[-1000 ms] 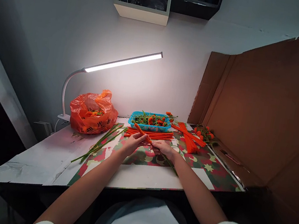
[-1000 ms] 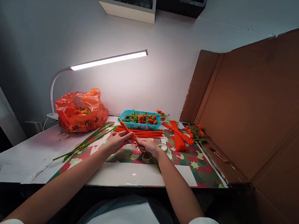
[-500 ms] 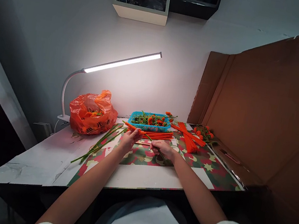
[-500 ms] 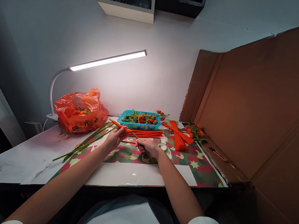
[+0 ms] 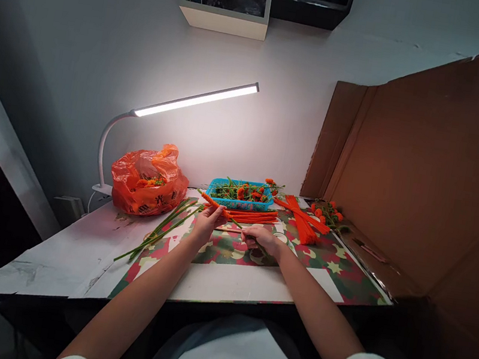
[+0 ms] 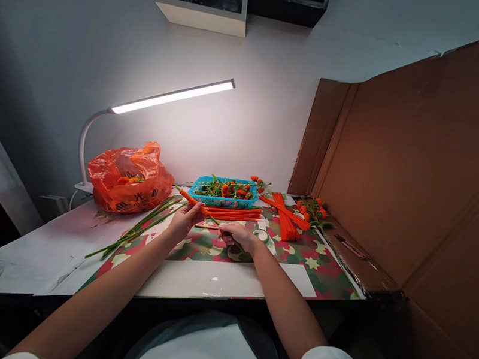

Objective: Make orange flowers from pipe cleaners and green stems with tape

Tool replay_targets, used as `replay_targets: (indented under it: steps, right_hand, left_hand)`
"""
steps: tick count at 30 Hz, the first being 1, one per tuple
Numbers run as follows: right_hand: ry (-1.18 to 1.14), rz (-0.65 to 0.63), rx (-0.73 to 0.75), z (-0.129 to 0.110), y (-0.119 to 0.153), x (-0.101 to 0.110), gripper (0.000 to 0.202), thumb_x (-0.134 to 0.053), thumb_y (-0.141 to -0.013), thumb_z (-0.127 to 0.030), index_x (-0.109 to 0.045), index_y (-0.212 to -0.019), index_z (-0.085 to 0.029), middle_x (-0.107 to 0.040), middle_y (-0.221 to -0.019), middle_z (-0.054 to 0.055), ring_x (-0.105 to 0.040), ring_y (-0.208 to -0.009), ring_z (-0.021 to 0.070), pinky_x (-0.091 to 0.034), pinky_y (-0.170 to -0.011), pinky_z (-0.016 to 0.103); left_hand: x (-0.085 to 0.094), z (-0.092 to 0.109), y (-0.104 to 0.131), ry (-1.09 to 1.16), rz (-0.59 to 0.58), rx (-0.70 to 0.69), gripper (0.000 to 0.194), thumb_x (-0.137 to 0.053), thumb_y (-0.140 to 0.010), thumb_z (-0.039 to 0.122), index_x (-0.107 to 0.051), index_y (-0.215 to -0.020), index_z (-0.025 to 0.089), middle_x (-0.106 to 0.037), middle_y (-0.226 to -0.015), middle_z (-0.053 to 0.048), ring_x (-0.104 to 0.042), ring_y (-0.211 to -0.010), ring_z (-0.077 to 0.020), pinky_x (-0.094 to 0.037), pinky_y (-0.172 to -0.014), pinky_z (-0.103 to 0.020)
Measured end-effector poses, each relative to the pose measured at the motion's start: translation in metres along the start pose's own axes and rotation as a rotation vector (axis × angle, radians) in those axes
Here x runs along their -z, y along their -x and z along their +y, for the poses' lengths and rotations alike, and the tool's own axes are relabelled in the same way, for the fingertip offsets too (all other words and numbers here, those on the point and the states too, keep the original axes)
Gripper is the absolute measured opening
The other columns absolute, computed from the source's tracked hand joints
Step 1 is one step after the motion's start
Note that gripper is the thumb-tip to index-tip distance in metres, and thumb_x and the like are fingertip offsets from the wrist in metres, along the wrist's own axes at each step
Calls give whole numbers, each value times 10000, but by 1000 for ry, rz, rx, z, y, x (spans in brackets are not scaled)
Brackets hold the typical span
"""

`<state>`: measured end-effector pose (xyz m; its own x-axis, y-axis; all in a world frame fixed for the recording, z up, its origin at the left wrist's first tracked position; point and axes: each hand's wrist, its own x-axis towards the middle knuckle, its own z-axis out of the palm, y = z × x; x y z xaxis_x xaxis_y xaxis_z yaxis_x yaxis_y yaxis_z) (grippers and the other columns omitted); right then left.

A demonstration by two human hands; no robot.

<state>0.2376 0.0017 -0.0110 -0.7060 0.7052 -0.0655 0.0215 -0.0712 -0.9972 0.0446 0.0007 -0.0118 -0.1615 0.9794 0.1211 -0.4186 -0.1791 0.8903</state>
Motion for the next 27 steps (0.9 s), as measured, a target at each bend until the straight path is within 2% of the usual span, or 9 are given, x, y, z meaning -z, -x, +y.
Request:
replay_targets:
  steps: [8,16,27]
  right_hand:
    - [7,-4,5,-3,2,-2,266,-574,-723,-361,-546,-610,-123,-345,-450,-66,-273,-413,44,-175,-424,208]
    - [22,-1,-3,-1,1,-1,264,-564,-746,-356,-543,-614,-128,-355,-448,-62,-278,-414,50,-179,-428,209]
    - [19,-16,-21,-2,2,-1,273,-576,-755,-366,-546,-634,-124,-345,-462,-68,-265,-417,46,-170,-430,208]
  left_hand:
    - [0,0,0,-12,-12,-11,399,-793,-579,367,-639,-845,112,-663,-676,-20,-627,-572,-107,-515,-601,-229]
    - [-1,0,2,-85,2,-56,409,-783,-581,400,-643,-840,116,-673,-712,-35,-644,-603,-129,-526,-641,-265]
    - [-1,1,3,-54,-19,-30,430,-802,-542,410,-646,-815,117,-677,-700,-36,-635,-581,-114,-520,-594,-228]
